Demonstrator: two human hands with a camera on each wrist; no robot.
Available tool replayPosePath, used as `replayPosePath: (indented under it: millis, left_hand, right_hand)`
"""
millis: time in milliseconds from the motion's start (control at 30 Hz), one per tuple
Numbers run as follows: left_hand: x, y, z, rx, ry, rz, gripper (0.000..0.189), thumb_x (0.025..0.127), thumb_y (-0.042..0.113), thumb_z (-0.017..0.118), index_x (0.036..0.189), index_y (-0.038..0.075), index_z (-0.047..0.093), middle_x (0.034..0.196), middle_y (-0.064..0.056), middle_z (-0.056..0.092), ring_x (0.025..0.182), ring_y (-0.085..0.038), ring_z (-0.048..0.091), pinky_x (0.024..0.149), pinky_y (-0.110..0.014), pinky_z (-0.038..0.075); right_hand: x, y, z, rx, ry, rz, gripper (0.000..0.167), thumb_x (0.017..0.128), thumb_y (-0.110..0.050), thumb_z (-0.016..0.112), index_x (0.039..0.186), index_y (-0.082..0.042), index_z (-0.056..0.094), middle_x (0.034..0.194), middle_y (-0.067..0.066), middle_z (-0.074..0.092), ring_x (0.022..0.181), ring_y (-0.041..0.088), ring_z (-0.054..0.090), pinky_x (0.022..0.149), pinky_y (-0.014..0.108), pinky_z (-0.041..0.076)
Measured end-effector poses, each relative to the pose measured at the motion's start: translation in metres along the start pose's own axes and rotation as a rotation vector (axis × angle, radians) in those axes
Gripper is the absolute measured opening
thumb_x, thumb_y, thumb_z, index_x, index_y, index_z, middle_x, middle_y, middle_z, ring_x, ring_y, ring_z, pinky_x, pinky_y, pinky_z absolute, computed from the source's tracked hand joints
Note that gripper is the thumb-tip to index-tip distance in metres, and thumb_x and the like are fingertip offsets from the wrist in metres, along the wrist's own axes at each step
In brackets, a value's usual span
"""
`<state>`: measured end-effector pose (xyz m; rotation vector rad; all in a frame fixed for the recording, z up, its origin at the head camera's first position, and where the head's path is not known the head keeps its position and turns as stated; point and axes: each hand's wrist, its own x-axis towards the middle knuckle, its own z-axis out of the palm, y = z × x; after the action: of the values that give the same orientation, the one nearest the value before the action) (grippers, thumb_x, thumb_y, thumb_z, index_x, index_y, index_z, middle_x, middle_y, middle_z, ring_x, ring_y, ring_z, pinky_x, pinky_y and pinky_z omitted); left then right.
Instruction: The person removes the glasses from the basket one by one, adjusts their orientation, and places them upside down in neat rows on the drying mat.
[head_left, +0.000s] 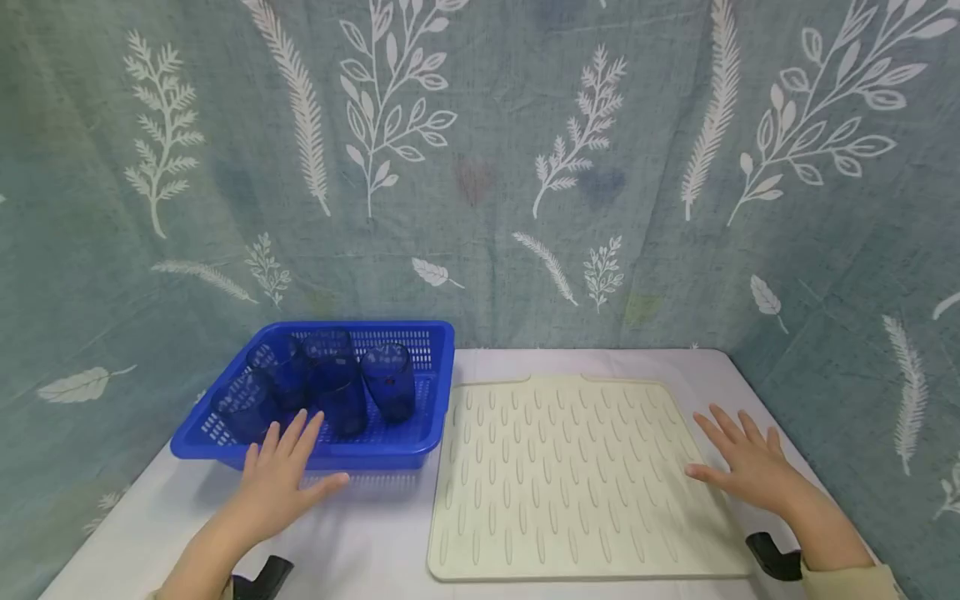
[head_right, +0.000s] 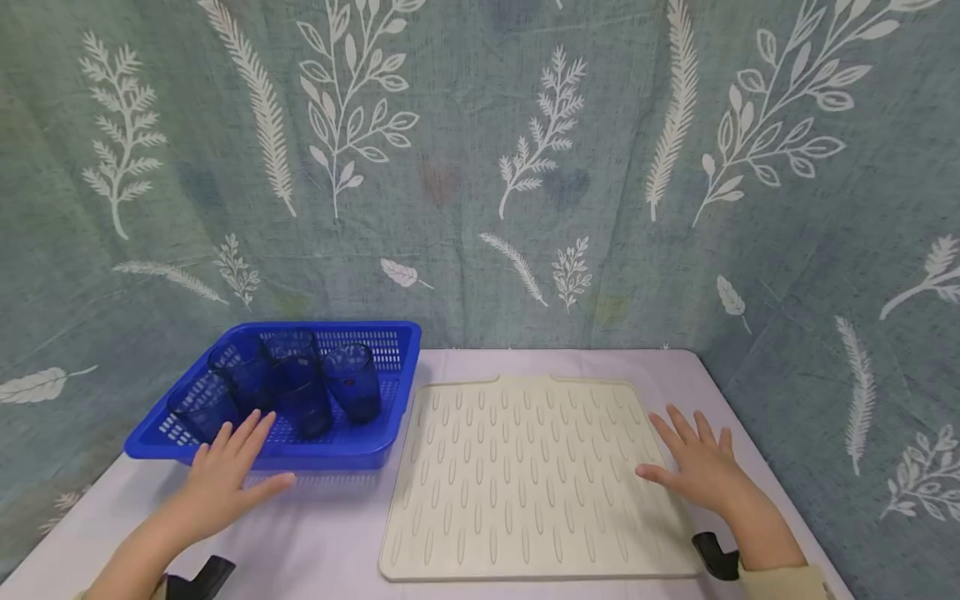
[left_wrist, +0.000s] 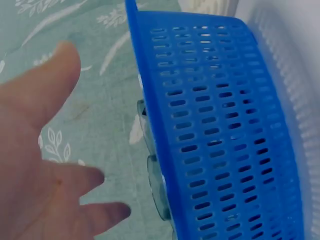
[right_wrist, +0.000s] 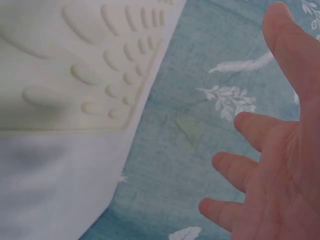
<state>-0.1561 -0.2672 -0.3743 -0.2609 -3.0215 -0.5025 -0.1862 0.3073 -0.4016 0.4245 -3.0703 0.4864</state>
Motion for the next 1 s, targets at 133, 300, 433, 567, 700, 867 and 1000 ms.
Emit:
replayPosePath:
  millis: [133, 300, 433, 567, 700, 867, 1000]
  left_hand:
    - [0.015, 0.002, -0.013, -0.1, 0.033, -0.04, 0.097, 0.083, 0.054, 0.057, 0.146, -0.001, 0.006, 0.145, -0.033, 0.012, 0.127, -0.058, 0.01, 0.095, -0.072, 0.012]
    - [0.037, -0.002, -0.028, -0.273, 0.032, -0.162, 0.104, 0.084, 0.054, 0.055, 0.144, 0.002, -0.012, 0.147, -0.033, -0.002, 0.131, -0.054, 0.005, 0.096, -0.071, 0.016]
    - [0.056, -0.009, -0.037, -0.362, 0.029, -0.242, 0.103, 0.087, 0.048, 0.055, 0.143, 0.002, -0.018, 0.146, -0.034, -0.007, 0.13, -0.055, 0.003, 0.096, -0.071, 0.016]
    - [0.073, -0.013, -0.04, -0.461, 0.0, -0.324, 0.102, 0.087, 0.043, 0.056, 0.142, 0.002, -0.02, 0.147, -0.032, -0.005, 0.13, -0.054, 0.006, 0.098, -0.068, 0.019]
    - [0.087, -0.015, -0.039, -0.52, -0.032, -0.369, 0.104, 0.086, 0.043, 0.057, 0.142, 0.003, -0.021, 0.147, -0.03, -0.005, 0.131, -0.052, 0.006, 0.101, -0.066, 0.019]
    - [0.103, -0.018, -0.036, -0.601, -0.058, -0.419, 0.103, 0.087, 0.041, 0.057, 0.141, 0.006, -0.024, 0.148, -0.029, -0.01, 0.133, -0.05, 0.004, 0.103, -0.063, 0.018]
    - [0.111, -0.022, -0.032, -0.694, -0.088, -0.477, 0.106, 0.085, 0.043, 0.058, 0.14, 0.009, -0.026, 0.148, -0.026, -0.013, 0.134, -0.048, 0.003, 0.104, -0.062, 0.016]
  right_hand:
    - [0.003, -0.001, -0.003, 0.01, 0.013, -0.026, 0.086, 0.082, -0.05, 0.059, 0.146, -0.008, 0.019, 0.147, 0.027, 0.014, 0.126, 0.061, 0.009, 0.092, 0.076, -0.002]
    - [0.01, -0.009, -0.011, 0.032, 0.03, -0.066, 0.084, 0.083, -0.047, 0.06, 0.145, -0.006, 0.021, 0.146, 0.028, 0.016, 0.126, 0.059, 0.011, 0.095, 0.074, 0.002]
    - [0.017, -0.019, -0.018, 0.049, 0.054, -0.108, 0.081, 0.083, -0.044, 0.061, 0.143, -0.002, 0.026, 0.145, 0.029, 0.019, 0.126, 0.058, 0.013, 0.095, 0.072, 0.007]
    - [0.025, -0.028, -0.021, 0.08, 0.049, -0.138, 0.079, 0.084, -0.042, 0.062, 0.141, 0.001, 0.028, 0.144, 0.03, 0.019, 0.126, 0.058, 0.013, 0.096, 0.071, 0.009]
    - [0.031, -0.035, -0.021, 0.109, 0.028, -0.155, 0.079, 0.084, -0.042, 0.061, 0.141, 0.0, 0.028, 0.145, 0.03, 0.018, 0.128, 0.057, 0.011, 0.097, 0.071, 0.008]
    - [0.034, -0.04, -0.019, 0.14, 0.008, -0.167, 0.079, 0.084, -0.042, 0.061, 0.142, -0.001, 0.027, 0.146, 0.029, 0.017, 0.129, 0.056, 0.009, 0.098, 0.07, 0.007]
    - [0.034, -0.041, -0.019, 0.144, 0.004, -0.164, 0.078, 0.084, -0.042, 0.06, 0.142, 0.0, 0.027, 0.146, 0.03, 0.017, 0.129, 0.056, 0.01, 0.098, 0.07, 0.007]
